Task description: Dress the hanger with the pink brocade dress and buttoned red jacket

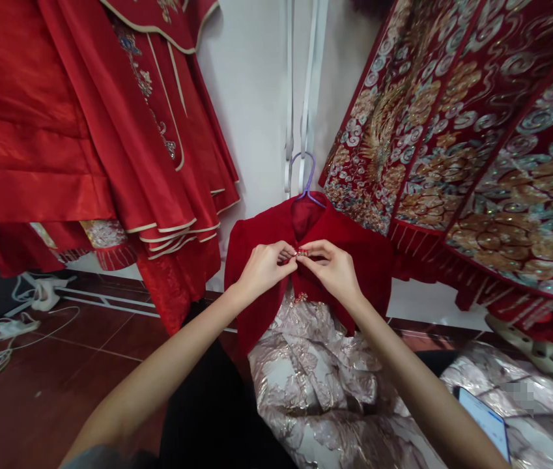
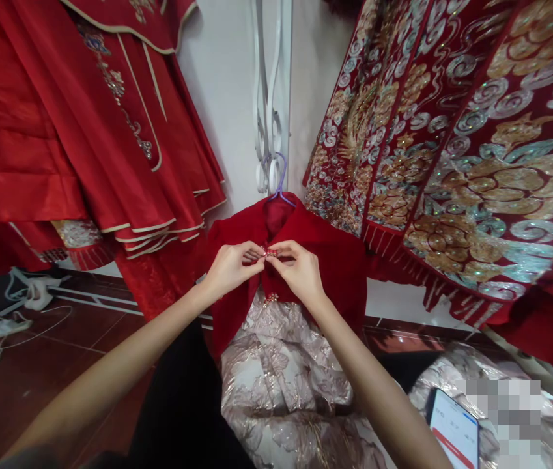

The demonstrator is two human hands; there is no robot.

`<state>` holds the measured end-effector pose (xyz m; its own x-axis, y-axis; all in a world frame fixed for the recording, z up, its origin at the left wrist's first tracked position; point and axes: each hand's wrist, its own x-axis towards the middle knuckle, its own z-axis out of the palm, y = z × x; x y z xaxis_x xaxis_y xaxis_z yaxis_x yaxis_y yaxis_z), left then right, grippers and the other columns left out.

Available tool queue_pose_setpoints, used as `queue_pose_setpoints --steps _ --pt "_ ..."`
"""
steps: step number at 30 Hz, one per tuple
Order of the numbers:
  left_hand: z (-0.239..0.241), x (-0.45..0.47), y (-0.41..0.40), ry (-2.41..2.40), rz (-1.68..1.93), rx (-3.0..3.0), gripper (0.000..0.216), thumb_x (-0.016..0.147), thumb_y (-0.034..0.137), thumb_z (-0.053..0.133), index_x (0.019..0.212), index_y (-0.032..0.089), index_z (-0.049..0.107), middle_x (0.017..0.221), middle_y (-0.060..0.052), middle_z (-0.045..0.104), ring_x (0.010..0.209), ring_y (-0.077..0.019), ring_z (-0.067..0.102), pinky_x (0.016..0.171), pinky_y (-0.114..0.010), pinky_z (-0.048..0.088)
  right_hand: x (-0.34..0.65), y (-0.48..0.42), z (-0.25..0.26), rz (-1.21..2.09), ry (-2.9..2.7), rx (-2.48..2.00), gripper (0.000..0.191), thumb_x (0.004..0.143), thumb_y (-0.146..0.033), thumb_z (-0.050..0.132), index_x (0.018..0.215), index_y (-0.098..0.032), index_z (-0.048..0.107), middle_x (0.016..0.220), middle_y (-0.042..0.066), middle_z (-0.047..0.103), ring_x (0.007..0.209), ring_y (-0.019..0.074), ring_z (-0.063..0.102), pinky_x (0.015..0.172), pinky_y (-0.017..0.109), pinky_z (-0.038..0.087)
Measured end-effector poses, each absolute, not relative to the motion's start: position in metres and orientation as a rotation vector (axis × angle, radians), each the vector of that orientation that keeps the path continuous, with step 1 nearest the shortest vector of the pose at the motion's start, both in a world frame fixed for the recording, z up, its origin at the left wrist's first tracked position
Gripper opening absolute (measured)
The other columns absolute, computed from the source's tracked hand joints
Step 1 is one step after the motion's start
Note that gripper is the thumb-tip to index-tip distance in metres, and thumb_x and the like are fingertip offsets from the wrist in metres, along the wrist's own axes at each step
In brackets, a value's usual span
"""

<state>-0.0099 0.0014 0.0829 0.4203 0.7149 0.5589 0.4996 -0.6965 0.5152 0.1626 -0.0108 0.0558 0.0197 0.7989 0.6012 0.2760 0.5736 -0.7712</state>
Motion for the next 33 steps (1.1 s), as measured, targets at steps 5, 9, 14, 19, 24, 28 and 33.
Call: queue_pose_setpoints --steps 5,9,14,19,24,28,33 --pt "0.082 -0.010 0.000 1.066 1.131 2.445 0.014 0.077 0.020 0.059 0.089 0.020 0.065 0.085 -0.003 0.073 0.079 -0.0173 0.069 0.075 -0.027 0.053 0.166 -0.008 0.056 0.622 -1.534 -0.914 0.025 0.072 -0.040 0.070 0.087 -0.019 0.066 0.091 0.005 0.070 0.083 0.0189 0.067 0.074 0.031 0.057" --pt "0.086 -0.008 0.000 1.087 1.113 2.516 0.013 0.079 0.022 0.057 0.088 0.019 0.066 0.083 -0.004 0.073 0.079 -0.0182 0.069 0.074 -0.028 0.053 0.167 -0.006 0.057 0.603 -1.526 -0.935 0.027 0.071 -0.040 0.071 0.087 -0.019 0.065 0.091 0.006 0.070 0.082 0.0188 0.067 0.073 0.031 0.058" --pt "0.088 -0.006 0.000 1.125 1.034 2.621 0.012 0.079 0.023 0.057 0.086 0.020 0.066 0.082 -0.004 0.073 0.075 -0.0189 0.069 0.071 -0.027 0.052 0.169 -0.004 0.058 0.618 -1.591 -0.931 0.024 0.072 -0.037 0.069 0.087 -0.019 0.065 0.088 0.006 0.070 0.083 0.0191 0.067 0.075 0.032 0.058" --pt "0.088 -0.007 0.000 1.130 0.959 2.703 0.013 0.079 0.022 0.056 0.087 0.019 0.066 0.080 -0.005 0.072 0.073 -0.0189 0.068 0.068 -0.025 0.049 0.172 -0.007 0.062 0.583 -1.728 -0.959 0.017 0.076 -0.032 0.064 0.087 -0.019 0.064 0.086 0.004 0.069 0.082 0.0177 0.067 0.077 0.033 0.057" --pt "0.090 -0.009 0.003 1.041 0.906 2.763 0.016 0.080 0.021 0.054 0.090 0.017 0.067 0.080 -0.004 0.071 0.072 -0.0165 0.067 0.069 -0.023 0.047 0.175 -0.006 0.067 0.534 -1.746 -0.912 0.031 0.071 -0.025 0.067 0.095 -0.022 0.048 0.083 0.000 0.062 0.082 0.0157 0.064 0.073 0.030 0.056" --pt "0.090 -0.009 0.006 0.990 0.877 2.768 0.017 0.080 0.019 0.054 0.092 0.017 0.067 0.082 -0.003 0.071 0.071 -0.0145 0.065 0.068 -0.021 0.045 0.176 -0.005 0.067 0.523 -1.803 -0.892 0.029 0.074 -0.023 0.064 0.095 -0.023 0.043 0.085 0.000 0.058 0.083 0.0149 0.062 0.075 0.030 0.055" --pt "0.093 -0.006 0.010 0.963 0.825 2.839 0.015 0.080 0.017 0.054 0.086 0.017 0.067 0.079 -0.002 0.070 0.068 -0.0140 0.063 0.066 -0.022 0.044 0.179 -0.003 0.069 0.515 -1.882 -0.864 0.028 0.075 -0.019 0.060 0.096 -0.023 0.042 0.088 0.000 0.056 0.084 0.0144 0.060 0.075 0.030 0.055"
